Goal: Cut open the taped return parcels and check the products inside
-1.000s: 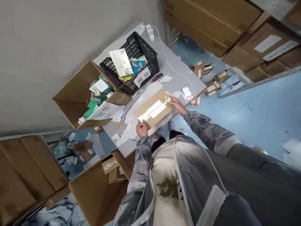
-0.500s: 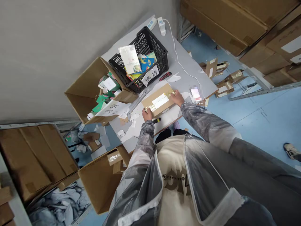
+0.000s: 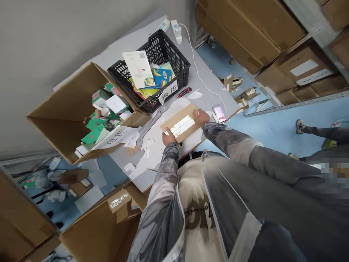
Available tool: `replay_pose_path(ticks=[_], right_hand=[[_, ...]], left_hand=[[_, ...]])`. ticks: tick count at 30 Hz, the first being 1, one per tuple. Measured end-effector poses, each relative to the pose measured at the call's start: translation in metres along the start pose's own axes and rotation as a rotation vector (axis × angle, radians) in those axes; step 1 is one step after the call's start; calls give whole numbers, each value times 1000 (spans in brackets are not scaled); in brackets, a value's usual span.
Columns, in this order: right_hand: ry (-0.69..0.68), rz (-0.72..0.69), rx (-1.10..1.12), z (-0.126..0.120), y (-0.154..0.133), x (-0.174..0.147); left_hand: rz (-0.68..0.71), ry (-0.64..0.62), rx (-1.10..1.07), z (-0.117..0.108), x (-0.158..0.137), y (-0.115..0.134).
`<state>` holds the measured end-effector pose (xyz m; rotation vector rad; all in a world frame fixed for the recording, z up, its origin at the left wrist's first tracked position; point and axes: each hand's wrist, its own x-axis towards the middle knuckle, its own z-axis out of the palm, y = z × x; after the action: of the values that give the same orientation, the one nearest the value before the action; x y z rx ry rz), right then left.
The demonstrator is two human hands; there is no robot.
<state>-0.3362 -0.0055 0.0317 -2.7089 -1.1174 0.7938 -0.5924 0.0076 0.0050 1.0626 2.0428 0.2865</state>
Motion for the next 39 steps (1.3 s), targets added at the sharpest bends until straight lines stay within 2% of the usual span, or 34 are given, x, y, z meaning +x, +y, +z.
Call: replay_pose_path(ticks=[5, 19, 27, 31, 36, 38, 39], right_hand=[[-44, 36, 1, -9, 3, 0], [10, 83, -67, -5, 17, -4], [-46, -24, 100, -9, 26, 3], [-87, -112, 208, -6, 48, -2], [-120, -237, 442, -1, 98, -33], [-202, -251, 525, -4, 121, -44], [-285, -253, 573, -7, 132, -48]], left_hand=[[-3, -43, -20, -1, -8, 5], [-9, -56, -15, 6, -19, -1], [19, -36, -72, 8, -10, -7], [74, 8, -186, 9, -23, -20], [95, 20, -321, 5, -68, -58], [59, -19, -335, 3, -90, -78], [37, -45, -348, 2, -101, -87]])
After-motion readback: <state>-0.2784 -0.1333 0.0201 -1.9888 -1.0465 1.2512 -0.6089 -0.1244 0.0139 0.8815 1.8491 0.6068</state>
